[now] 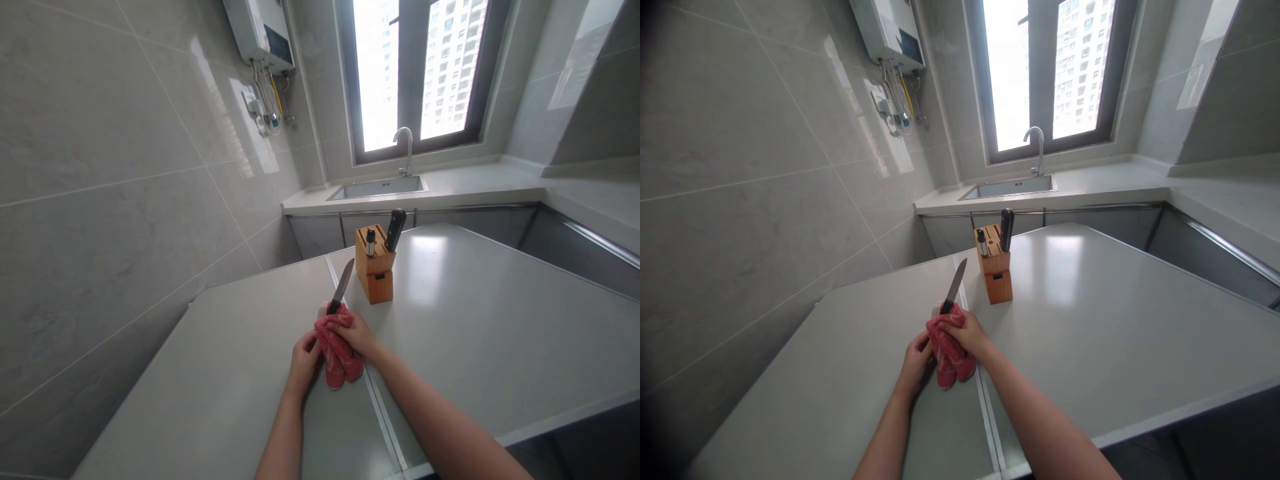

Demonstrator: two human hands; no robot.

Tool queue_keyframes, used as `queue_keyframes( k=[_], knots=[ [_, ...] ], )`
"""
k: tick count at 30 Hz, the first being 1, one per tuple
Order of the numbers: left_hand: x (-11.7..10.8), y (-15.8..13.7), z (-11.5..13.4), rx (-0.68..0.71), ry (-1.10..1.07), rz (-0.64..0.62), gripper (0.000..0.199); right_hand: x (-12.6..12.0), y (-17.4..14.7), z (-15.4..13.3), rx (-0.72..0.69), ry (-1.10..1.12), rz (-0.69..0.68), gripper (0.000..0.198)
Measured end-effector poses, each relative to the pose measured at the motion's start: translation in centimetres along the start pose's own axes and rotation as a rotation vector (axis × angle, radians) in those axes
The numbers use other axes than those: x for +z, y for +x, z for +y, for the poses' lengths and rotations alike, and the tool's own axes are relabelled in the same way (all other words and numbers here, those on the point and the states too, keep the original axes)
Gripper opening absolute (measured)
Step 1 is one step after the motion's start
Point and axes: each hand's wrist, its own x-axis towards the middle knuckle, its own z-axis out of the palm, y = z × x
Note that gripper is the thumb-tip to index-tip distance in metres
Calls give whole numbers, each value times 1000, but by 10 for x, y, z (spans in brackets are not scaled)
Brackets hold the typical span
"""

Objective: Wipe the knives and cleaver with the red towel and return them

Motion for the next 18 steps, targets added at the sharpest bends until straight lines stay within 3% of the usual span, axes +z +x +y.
queue_keyframes(
  k=[7, 13, 18],
  knots=[
    [-2, -2, -7, -35, 28, -24, 35, -3, 0, -3, 118, 206, 33, 37],
    [-4, -1, -11, -66, -77, -44, 37, 0, -3, -1, 140, 128, -99, 41],
    [-4, 1, -15, -71, -49, -41, 44, 3, -3, -3, 99, 104, -64, 38]
  ],
)
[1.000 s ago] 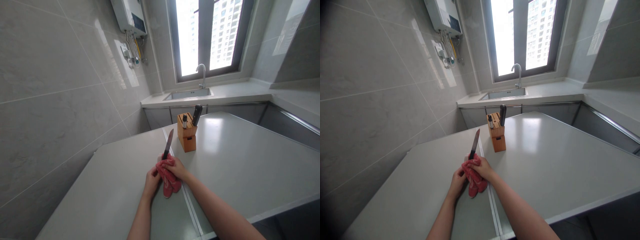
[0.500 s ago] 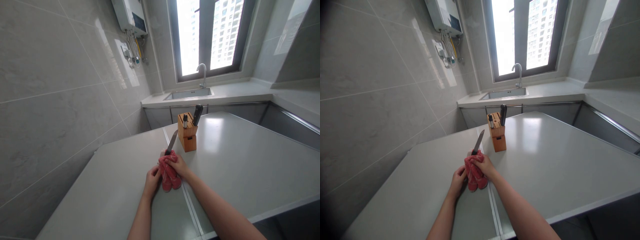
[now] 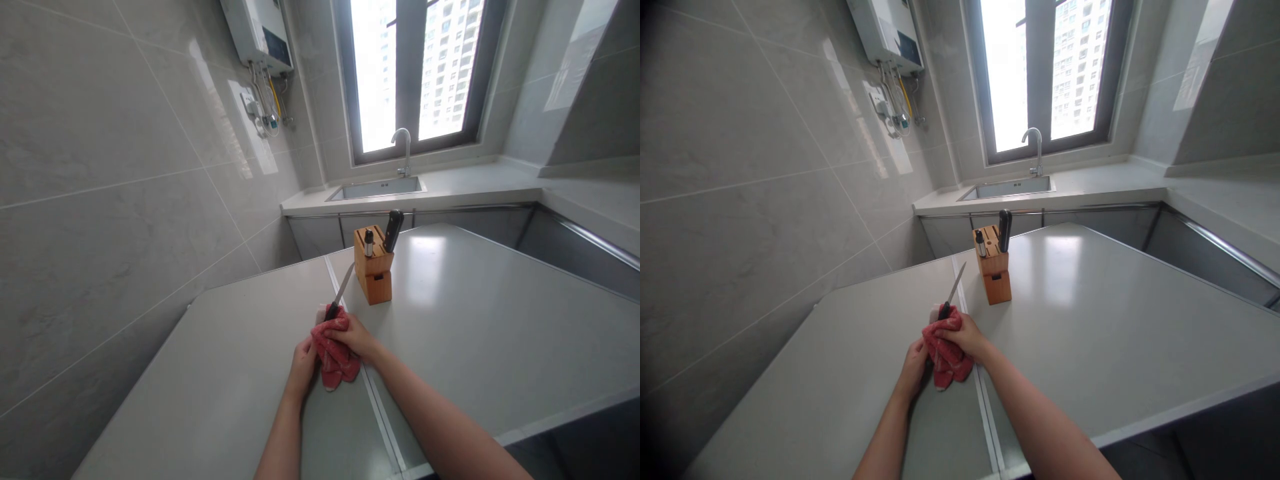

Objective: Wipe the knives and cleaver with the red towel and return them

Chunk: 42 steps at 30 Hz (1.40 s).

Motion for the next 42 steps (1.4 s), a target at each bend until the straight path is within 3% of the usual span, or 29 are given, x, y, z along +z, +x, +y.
queue_keyframes(
  k=[7, 16, 22, 26, 30, 37, 39, 42],
  knots=[
    [5, -1, 12, 100, 72, 55, 42, -1, 1, 1, -33, -12, 54, 34],
    [2, -1, 9, 68, 186, 68, 40, -4, 5, 8, -106, -123, 57, 49],
    [5, 0, 6, 91, 246, 180, 46, -4, 6, 8, -148, -119, 105, 37],
    [5, -2, 5, 103, 271, 264, 46, -5, 6, 4, -81, -55, 172, 40],
    [6, -8, 10, 140, 357, 414, 45, -6, 5, 1, -44, 8, 199, 42],
    [-4, -13, 22, 198, 412, 891, 46, -15, 7, 10, 25, 64, 158, 44],
    [-6, -14, 40, 272, 415, 973, 44, -17, 7, 12, 38, 61, 140, 42],
    [-3, -16, 89, 433, 492, 991, 41, -18, 6, 12, 29, 59, 100, 40]
  ],
)
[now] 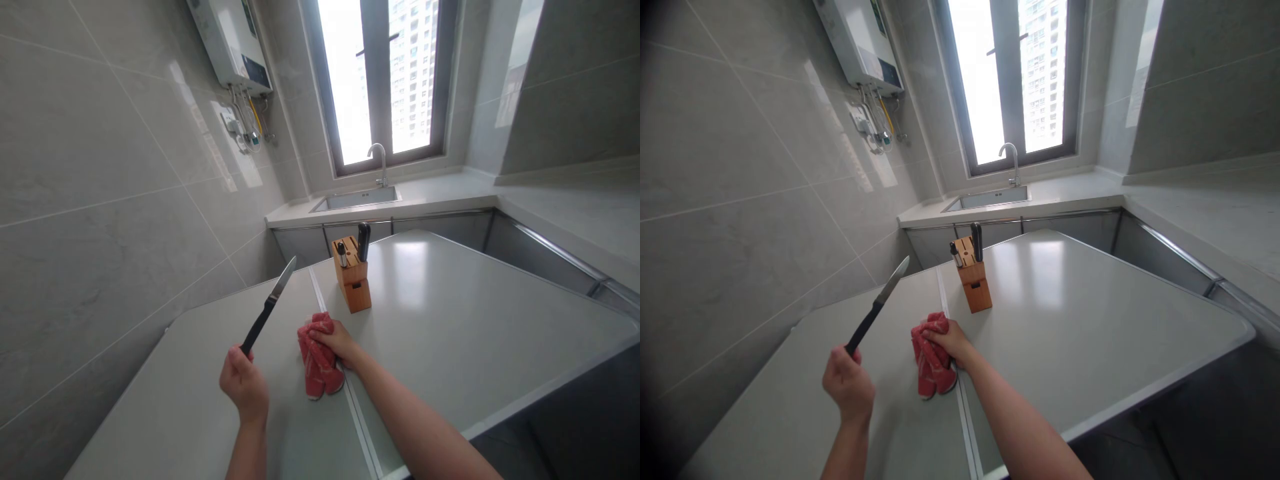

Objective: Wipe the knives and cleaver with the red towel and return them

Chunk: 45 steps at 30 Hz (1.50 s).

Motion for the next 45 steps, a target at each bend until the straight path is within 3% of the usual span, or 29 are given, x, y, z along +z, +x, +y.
queue_keyframes(
  k=[4, 6, 8, 11, 15, 22, 32, 45],
  knots=[
    [-13, 33, 79, 319, 49, -31, 41, -1, -2, -2, -4, -15, -27, 39],
    [-17, 43, 118, 431, 80, -85, 41, -2, -3, -3, -5, -33, -23, 39],
    [-18, 47, 151, 515, 73, -53, 42, -3, -3, -3, -14, -53, -22, 39],
    [-14, 46, 189, 610, 81, -104, 41, -4, -4, -2, -20, -70, -37, 39],
    [-3, 40, 223, 736, 128, -229, 43, -5, -4, -2, -33, -70, -37, 40],
    [25, 32, 244, 789, 324, -373, 44, -6, -5, -1, -50, -50, -45, 45],
    [69, 26, 275, 820, 555, -427, 47, -7, -3, 1, -124, -61, -78, 44],
    [100, 22, 271, 843, 694, -459, 48, -11, 3, 9, -94, -99, -66, 49]
  ],
)
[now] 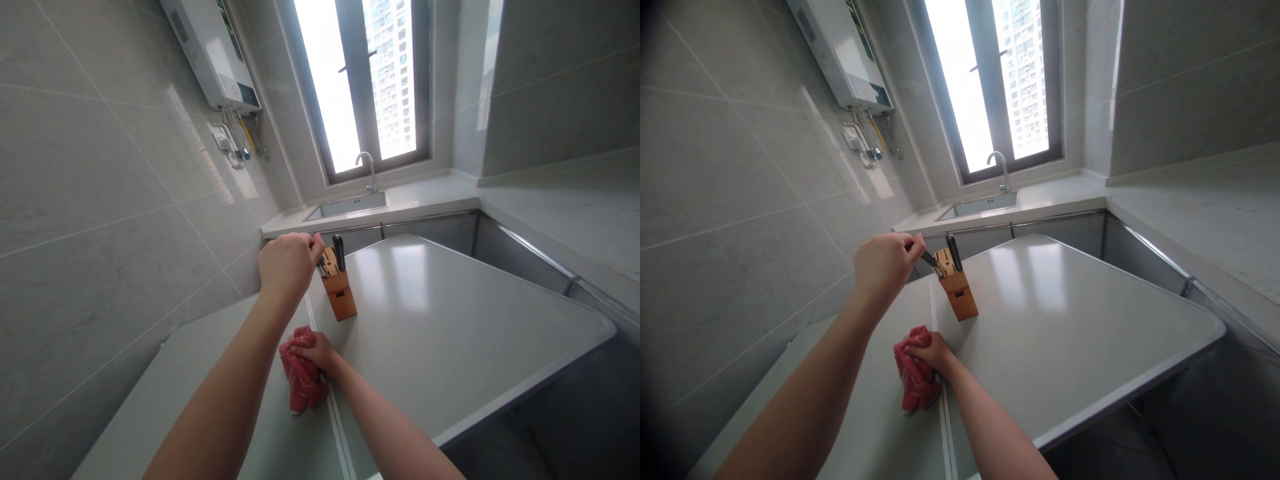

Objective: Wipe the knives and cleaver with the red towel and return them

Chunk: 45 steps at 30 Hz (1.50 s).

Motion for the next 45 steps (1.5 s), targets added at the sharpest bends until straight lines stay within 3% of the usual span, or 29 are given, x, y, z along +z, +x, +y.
queue_keyframes(
  k=[7, 16, 23, 30, 45],
  knots=[
    [5, 16, 6, -30, 32, -76, 49, 1, -1, -2, -5, 35, -3, 49],
    [22, 26, 14, -15, -2, -64, 48, 2, -2, -5, 11, 81, -5, 44],
    [50, 18, 8, -52, 35, -180, 45, 1, -2, -2, 8, 6, 5, 41],
    [73, 1, 7, -21, 29, -205, 48, 0, 2, 4, -8, -83, 27, 35],
    [56, 13, 12, 45, 20, -123, 60, 0, -1, 0, 13, -5, -15, 41]
  ],
)
